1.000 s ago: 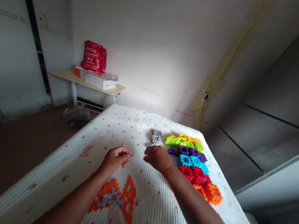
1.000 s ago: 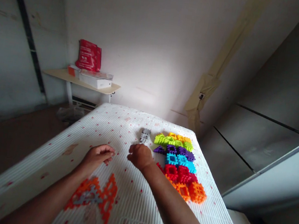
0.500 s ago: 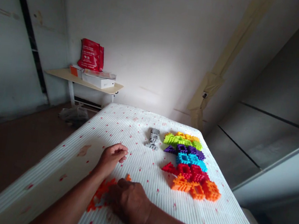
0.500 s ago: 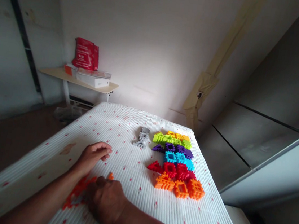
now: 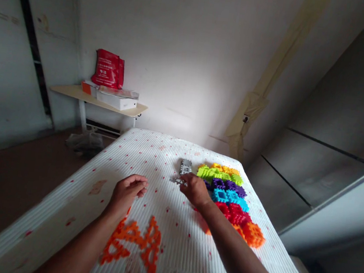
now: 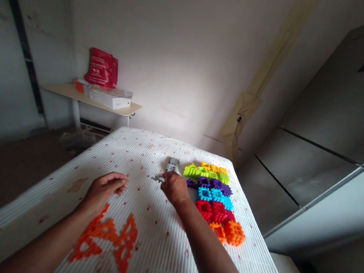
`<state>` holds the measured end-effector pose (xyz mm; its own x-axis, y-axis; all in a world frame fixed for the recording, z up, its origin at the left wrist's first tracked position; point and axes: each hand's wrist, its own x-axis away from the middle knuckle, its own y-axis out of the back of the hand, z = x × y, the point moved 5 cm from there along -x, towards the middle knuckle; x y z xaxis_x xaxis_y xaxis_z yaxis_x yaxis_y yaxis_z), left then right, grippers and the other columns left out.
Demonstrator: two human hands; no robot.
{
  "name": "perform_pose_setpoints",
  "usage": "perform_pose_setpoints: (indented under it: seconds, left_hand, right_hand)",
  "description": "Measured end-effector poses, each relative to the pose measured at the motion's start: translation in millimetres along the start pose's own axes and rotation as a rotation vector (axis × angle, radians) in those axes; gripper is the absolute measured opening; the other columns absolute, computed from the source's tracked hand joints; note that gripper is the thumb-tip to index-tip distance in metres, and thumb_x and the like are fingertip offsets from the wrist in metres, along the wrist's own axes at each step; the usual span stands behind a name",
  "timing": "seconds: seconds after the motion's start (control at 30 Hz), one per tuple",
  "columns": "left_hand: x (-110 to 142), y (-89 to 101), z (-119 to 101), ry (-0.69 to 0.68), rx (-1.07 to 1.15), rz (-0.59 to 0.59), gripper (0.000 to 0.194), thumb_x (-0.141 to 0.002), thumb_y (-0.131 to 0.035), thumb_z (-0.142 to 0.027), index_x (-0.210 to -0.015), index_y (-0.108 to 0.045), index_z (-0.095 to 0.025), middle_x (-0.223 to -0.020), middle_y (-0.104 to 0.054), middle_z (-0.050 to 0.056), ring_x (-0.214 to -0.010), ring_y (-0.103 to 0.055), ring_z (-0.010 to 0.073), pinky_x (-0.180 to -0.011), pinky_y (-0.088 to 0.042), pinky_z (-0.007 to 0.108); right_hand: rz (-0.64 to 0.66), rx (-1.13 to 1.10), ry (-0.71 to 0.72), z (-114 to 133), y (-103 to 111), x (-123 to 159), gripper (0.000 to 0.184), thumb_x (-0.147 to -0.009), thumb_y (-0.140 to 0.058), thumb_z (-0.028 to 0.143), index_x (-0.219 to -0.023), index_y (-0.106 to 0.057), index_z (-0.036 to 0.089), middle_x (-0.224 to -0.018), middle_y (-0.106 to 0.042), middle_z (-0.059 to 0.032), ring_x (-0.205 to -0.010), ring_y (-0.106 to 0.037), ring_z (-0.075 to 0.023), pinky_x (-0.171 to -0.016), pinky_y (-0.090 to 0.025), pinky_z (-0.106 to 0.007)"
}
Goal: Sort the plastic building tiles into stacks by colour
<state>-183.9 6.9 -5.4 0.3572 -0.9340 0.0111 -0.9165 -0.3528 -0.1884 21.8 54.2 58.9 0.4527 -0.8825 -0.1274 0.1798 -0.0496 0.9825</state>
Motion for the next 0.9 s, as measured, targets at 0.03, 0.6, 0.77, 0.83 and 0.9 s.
perform_pose_setpoints:
  seconds: [0.03,0.6,0.77,0.83,0.9]
  left_hand:
    - [-0.8,0.1,1.0,0.002,0.001,0.0,0.031,-0.053,-0.07,-0.036,-0.073,-0.063,-0.014,-0.058,-0.064,0.0,-0.051,-0.056,0.0114,-0.05,-0.043,0.023]
    - [-0.3,-2.0,3.6,0.031,-0.025,0.019,0.029,-0.053,-0.069,-0.034,-0.072,-0.062,-0.014,-0.058,-0.062,-0.001,-0.049,-0.054,0.01,-0.048,-0.042,0.022]
    - [1.1,-2.4,2.4,0.029,-0.035,0.024,0.029,-0.054,-0.069,-0.035,-0.073,-0.063,-0.014,-0.059,-0.063,-0.001,-0.051,-0.056,0.011,-0.049,-0.042,0.022]
    - [1.3,-2.4,2.2,0.025,-0.036,0.024,0.028,-0.054,-0.069,-0.034,-0.073,-0.063,-0.014,-0.059,-0.063,0.0,-0.052,-0.056,0.0111,-0.049,-0.042,0.022]
    - [1.2,-2.6,2.2,0.022,-0.036,0.026,0.027,-0.054,-0.069,-0.034,-0.073,-0.063,-0.014,-0.06,-0.063,0.0,-0.052,-0.056,0.0112,-0.049,-0.043,0.022]
  right_hand:
    - [0.002,0.017,-0.026,-11.2,-1.6,-8.5,0.027,-0.078,-0.054,0.012,-0.103,-0.066,0.016,-0.102,-0.067,-0.0088,-0.094,-0.061,-0.0184,-0.08,-0.044,-0.024]
    - [0.077,0.151,-0.072,-42.2,-36.4,-38.0,0.024,-0.081,-0.054,0.017,-0.101,-0.066,0.017,-0.101,-0.066,-0.0094,-0.09,-0.062,-0.0212,-0.077,-0.049,-0.03]
    - [0.077,0.174,-0.067,-40.5,-39.6,-39.5,0.024,-0.08,-0.055,0.017,-0.102,-0.065,0.017,-0.103,-0.066,-0.0099,-0.092,-0.062,-0.0226,-0.078,-0.049,-0.031]
    - [0.075,0.184,-0.069,-40.1,-40.9,-40.1,0.024,-0.08,-0.055,0.017,-0.102,-0.066,0.017,-0.104,-0.067,-0.0104,-0.093,-0.063,-0.0238,-0.079,-0.05,-0.032]
    - [0.073,0.193,-0.076,-39.8,-41.3,-40.2,0.024,-0.08,-0.056,0.016,-0.102,-0.066,0.017,-0.103,-0.067,-0.0116,-0.093,-0.063,-0.0251,-0.079,-0.05,-0.032]
